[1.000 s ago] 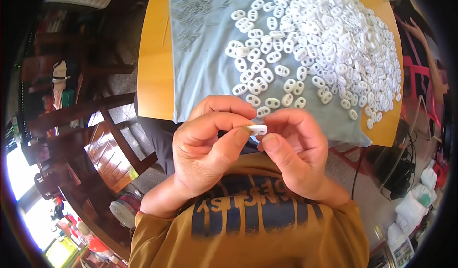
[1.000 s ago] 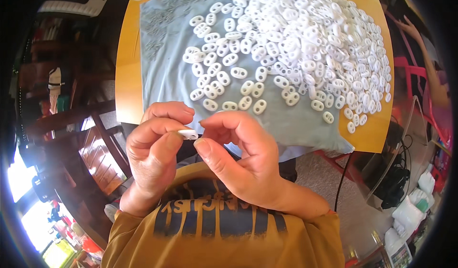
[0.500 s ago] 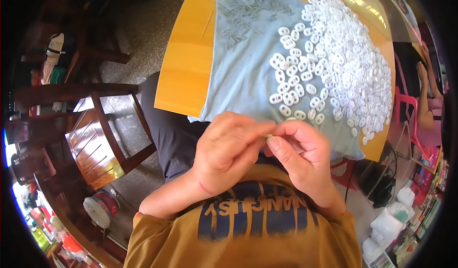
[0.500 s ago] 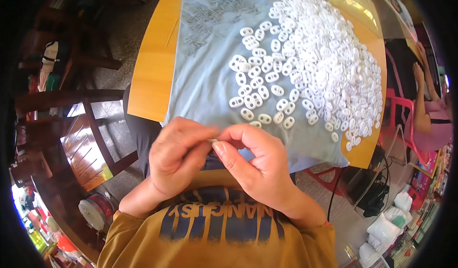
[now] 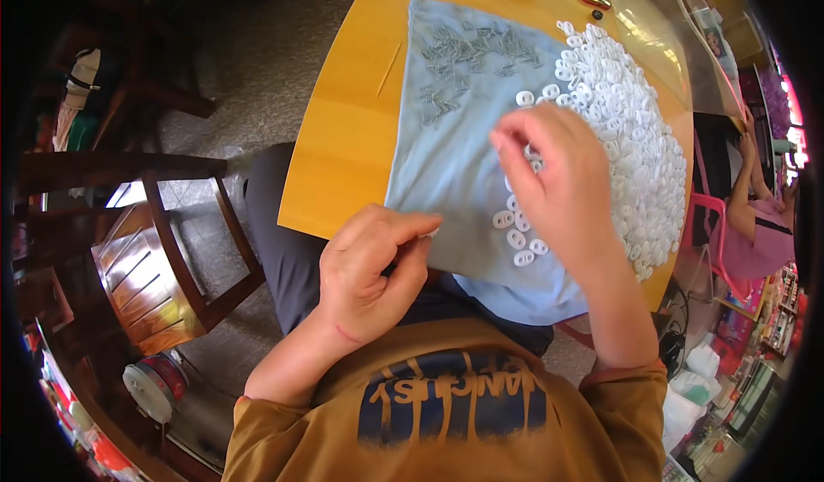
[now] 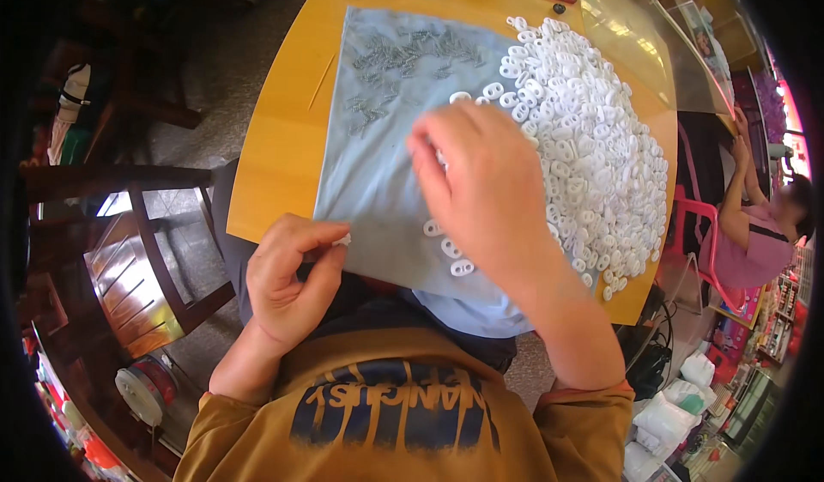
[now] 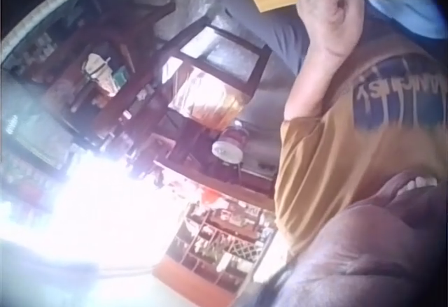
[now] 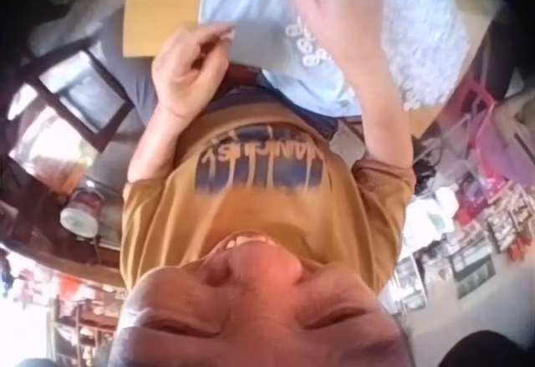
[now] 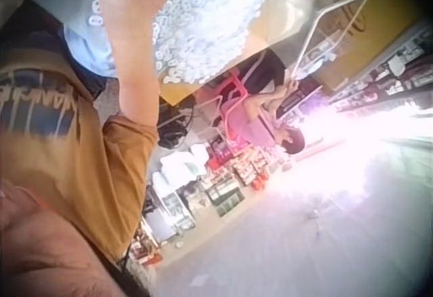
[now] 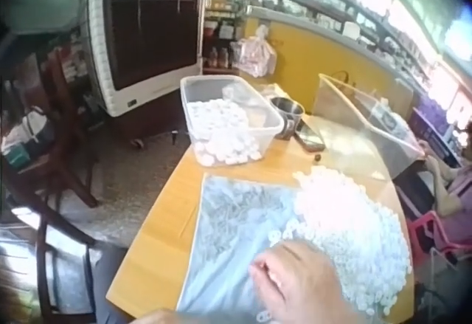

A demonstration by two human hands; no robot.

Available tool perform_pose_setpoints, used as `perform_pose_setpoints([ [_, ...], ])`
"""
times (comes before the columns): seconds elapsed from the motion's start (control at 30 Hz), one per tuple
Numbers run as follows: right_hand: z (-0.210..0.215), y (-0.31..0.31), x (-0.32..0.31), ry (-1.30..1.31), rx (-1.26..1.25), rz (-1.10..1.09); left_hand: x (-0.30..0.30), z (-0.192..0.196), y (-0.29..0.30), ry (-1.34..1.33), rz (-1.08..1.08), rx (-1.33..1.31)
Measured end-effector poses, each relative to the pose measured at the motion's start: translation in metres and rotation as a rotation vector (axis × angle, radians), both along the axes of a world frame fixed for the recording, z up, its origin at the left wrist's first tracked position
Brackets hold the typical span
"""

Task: Assemble small plastic components by manually inserting grey pins into white plastic housings.

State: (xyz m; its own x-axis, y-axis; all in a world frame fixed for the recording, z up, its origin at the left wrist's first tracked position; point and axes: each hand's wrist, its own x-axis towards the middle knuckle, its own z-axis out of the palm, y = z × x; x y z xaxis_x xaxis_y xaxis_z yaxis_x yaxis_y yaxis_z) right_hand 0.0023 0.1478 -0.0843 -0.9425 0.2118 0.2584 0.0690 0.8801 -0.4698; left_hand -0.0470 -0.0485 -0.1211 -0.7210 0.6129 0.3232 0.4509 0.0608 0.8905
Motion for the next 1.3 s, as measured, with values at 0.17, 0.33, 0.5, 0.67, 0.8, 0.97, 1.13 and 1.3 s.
perform_pose_setpoints([
  [0.17,-0.007,0.022,-0.029,-0.035,0.097,-0.022,-0.007,-0.010,0.002,0.054,-0.042,-0.003],
  [0.33,-0.006,0.030,-0.043,-0.163,0.061,0.052,-0.008,-0.011,0.001,0.062,-0.029,0.013],
  [0.5,-0.003,0.032,-0.048,-0.208,0.135,0.123,-0.008,-0.012,0.003,0.064,-0.024,0.013],
  [0.67,-0.009,0.031,-0.051,-0.163,0.254,0.153,-0.006,-0.009,0.003,0.054,-0.014,-0.003],
  [0.8,0.005,0.017,-0.034,-0.072,-0.061,0.024,-0.005,-0.001,-0.001,-0.116,-0.016,-0.027],
  [0.97,0.019,-0.021,0.021,-0.023,-1.101,-0.004,0.007,0.016,-0.012,-0.873,-0.044,0.236],
  [1.13,0.015,-0.044,0.061,0.110,-1.333,0.003,0.023,0.027,-0.012,-0.998,-0.213,0.320],
  [1.3,0.015,-0.054,0.074,0.087,-1.383,-0.007,0.035,0.029,-0.014,-0.941,-0.267,0.324],
])
